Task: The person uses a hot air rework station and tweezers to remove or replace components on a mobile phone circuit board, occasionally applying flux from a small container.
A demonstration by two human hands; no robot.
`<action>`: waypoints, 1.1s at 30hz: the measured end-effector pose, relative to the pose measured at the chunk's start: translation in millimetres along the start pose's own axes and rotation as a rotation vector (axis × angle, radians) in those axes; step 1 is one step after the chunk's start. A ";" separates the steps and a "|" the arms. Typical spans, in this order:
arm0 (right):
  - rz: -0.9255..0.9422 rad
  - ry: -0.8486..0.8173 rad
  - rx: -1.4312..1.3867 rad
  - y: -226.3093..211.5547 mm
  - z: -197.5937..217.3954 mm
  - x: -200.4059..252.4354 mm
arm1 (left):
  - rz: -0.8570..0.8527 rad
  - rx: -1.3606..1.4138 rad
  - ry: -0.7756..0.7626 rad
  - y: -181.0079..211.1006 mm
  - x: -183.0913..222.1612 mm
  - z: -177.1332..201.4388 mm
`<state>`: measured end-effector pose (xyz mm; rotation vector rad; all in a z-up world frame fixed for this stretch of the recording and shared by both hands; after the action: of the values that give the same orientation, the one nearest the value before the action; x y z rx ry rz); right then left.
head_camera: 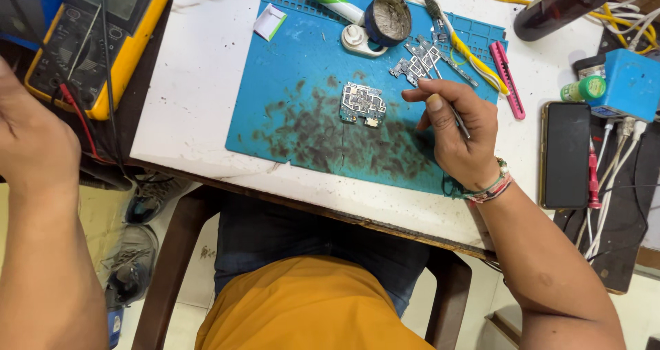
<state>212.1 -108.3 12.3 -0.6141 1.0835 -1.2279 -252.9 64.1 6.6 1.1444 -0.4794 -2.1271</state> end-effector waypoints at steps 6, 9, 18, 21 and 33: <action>0.345 -0.003 0.435 -66.8 -6.3 2.6 | 0.013 -0.329 0.030 79.3 -26.5 2.2; 0.608 -0.121 0.745 -106.4 -42.1 19.0 | -0.036 -0.440 -0.113 158.9 -34.4 -26.6; 0.608 -0.155 0.788 -126.6 -59.6 26.8 | -0.051 -0.083 -0.525 274.5 -29.4 -142.7; 0.532 -0.079 0.790 -119.3 -42.4 22.1 | -0.364 -0.062 -0.299 303.8 -16.4 -128.3; 0.488 -0.129 0.663 -113.7 -41.1 29.0 | -0.101 0.323 -0.111 246.1 -31.6 -193.0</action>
<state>124.7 -160.1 83.9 0.0827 0.6045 -1.0114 14.8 -90.0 64.8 1.2504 -0.8580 -2.2648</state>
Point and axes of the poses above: each hand's wrist, its own x-axis away from the middle knuckle, its own z-axis out of the back of the hand, y = z × x, the point moved 10 cm from there along -x, towards the middle knuckle, and after that the axes turned 6 degrees about -y, right-handed, at the moved point
